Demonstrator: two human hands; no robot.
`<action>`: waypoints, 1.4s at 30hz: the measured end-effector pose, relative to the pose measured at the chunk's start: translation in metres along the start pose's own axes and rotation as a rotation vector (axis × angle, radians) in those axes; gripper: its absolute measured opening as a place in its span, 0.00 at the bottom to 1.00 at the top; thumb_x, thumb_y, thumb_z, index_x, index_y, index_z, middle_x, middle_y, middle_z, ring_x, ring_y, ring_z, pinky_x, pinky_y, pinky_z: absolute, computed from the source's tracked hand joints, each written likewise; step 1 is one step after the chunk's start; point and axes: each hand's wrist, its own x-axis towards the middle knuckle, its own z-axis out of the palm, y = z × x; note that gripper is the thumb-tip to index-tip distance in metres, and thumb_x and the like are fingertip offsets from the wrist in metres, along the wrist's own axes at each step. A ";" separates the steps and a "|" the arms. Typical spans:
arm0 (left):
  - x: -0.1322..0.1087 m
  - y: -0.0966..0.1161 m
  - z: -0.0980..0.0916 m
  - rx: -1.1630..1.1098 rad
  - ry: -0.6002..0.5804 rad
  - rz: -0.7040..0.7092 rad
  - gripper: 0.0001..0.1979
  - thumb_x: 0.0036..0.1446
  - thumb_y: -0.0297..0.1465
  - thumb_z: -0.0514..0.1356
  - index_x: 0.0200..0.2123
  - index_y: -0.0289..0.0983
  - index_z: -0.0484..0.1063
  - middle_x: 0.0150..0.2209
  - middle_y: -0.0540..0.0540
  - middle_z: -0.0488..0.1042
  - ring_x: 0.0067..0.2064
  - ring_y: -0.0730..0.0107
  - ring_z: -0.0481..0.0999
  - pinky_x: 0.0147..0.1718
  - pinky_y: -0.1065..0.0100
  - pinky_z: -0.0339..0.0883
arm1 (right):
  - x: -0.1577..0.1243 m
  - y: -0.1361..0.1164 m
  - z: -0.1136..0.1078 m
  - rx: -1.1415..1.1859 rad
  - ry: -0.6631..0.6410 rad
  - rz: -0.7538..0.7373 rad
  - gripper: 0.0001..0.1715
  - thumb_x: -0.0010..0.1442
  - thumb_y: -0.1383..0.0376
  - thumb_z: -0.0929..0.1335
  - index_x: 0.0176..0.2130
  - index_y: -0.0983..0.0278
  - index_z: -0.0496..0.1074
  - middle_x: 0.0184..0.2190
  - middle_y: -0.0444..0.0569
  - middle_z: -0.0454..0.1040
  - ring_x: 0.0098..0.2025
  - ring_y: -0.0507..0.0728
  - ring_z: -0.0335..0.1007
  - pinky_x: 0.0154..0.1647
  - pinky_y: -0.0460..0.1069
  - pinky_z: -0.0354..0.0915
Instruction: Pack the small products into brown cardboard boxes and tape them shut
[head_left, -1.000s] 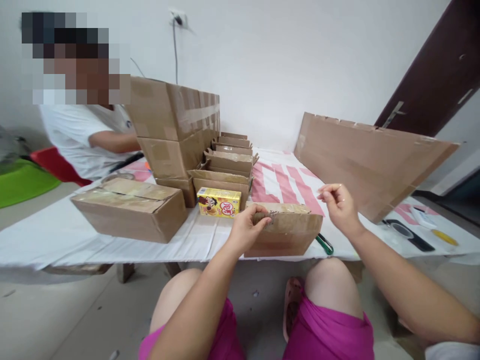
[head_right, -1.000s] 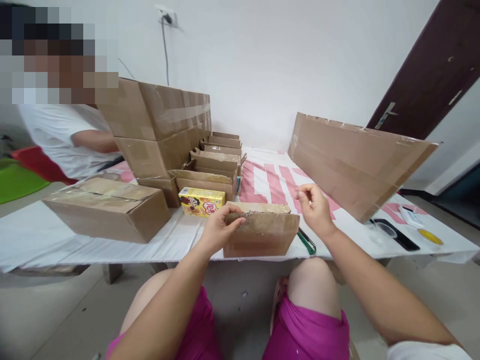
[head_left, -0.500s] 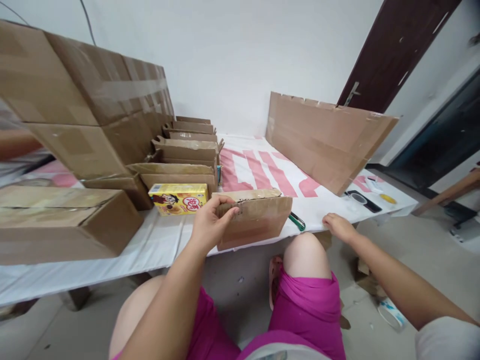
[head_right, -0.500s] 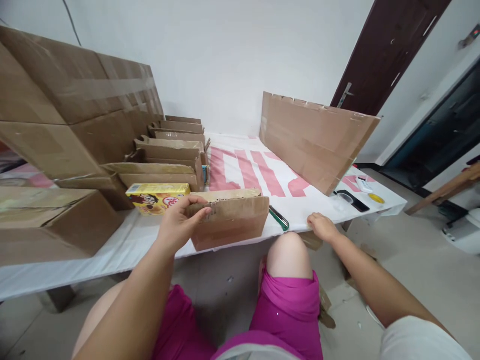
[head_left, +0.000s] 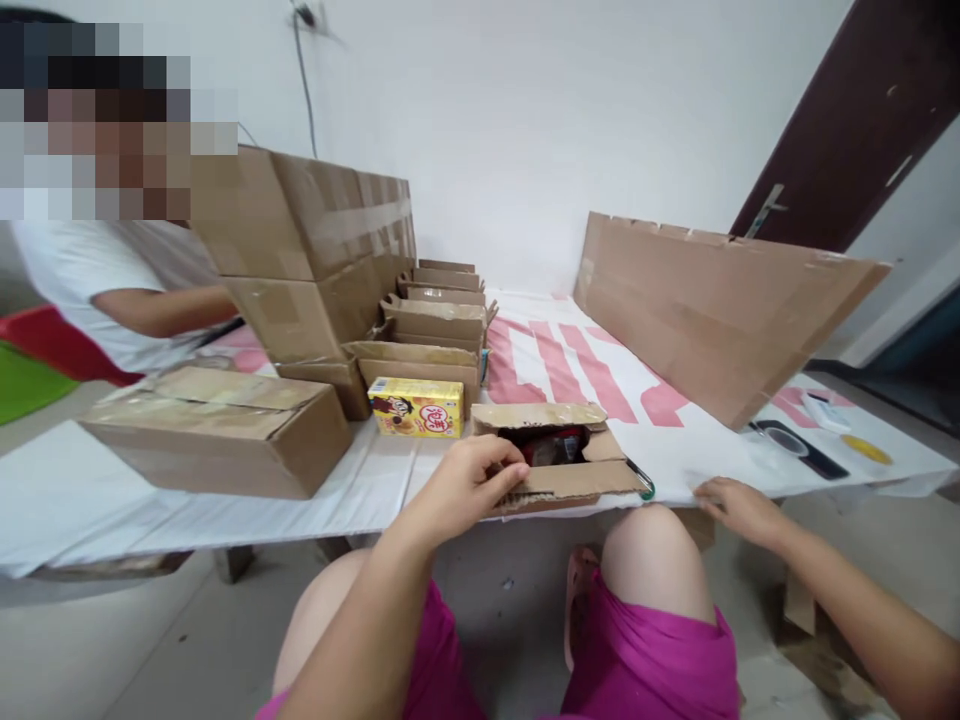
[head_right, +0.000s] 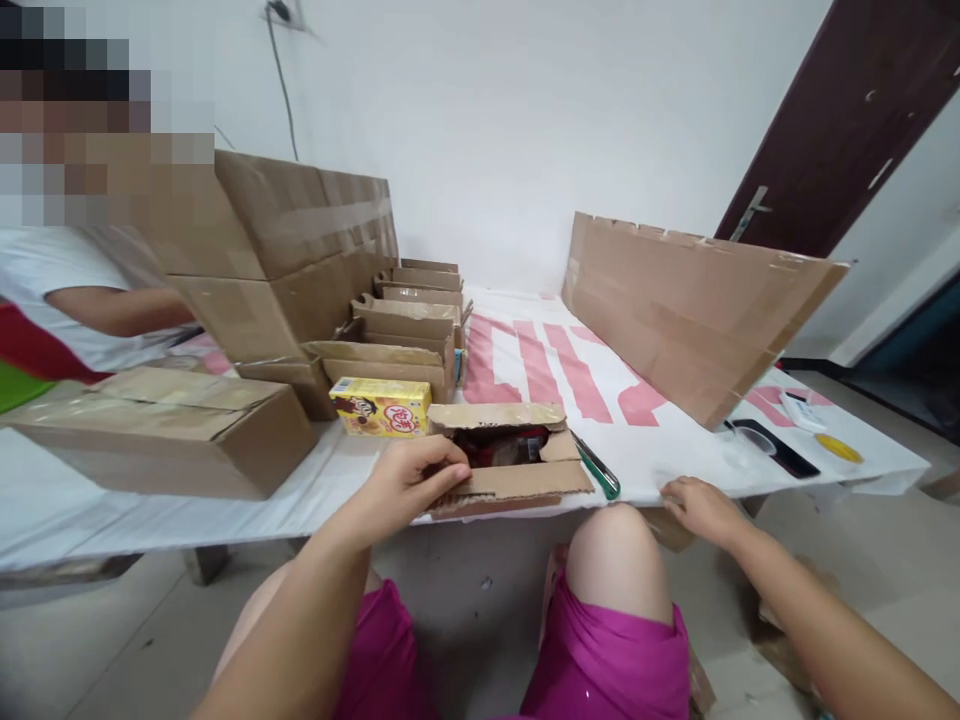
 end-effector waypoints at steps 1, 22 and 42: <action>0.001 -0.001 0.004 0.029 0.019 0.003 0.08 0.58 0.31 0.56 0.30 0.37 0.73 0.31 0.48 0.74 0.35 0.70 0.72 0.36 0.70 0.64 | 0.004 -0.001 -0.006 -0.012 0.000 0.008 0.16 0.59 0.62 0.61 0.36 0.62 0.76 0.37 0.53 0.77 0.40 0.60 0.73 0.42 0.53 0.66; 0.003 -0.002 0.028 0.499 -0.046 0.033 0.10 0.55 0.29 0.60 0.41 0.38 0.71 0.44 0.45 0.74 0.47 0.60 0.70 0.47 0.58 0.58 | 0.081 -0.182 -0.127 0.173 0.610 -0.620 0.14 0.58 0.57 0.68 0.43 0.60 0.71 0.39 0.51 0.75 0.43 0.60 0.70 0.45 0.56 0.66; 0.000 -0.004 0.028 0.509 -0.035 0.033 0.10 0.54 0.29 0.60 0.42 0.39 0.71 0.58 0.39 0.65 0.62 0.50 0.58 0.55 0.50 0.57 | 0.112 -0.226 -0.113 -0.150 0.711 -0.772 0.14 0.65 0.66 0.59 0.39 0.62 0.73 0.36 0.51 0.74 0.38 0.57 0.65 0.38 0.52 0.61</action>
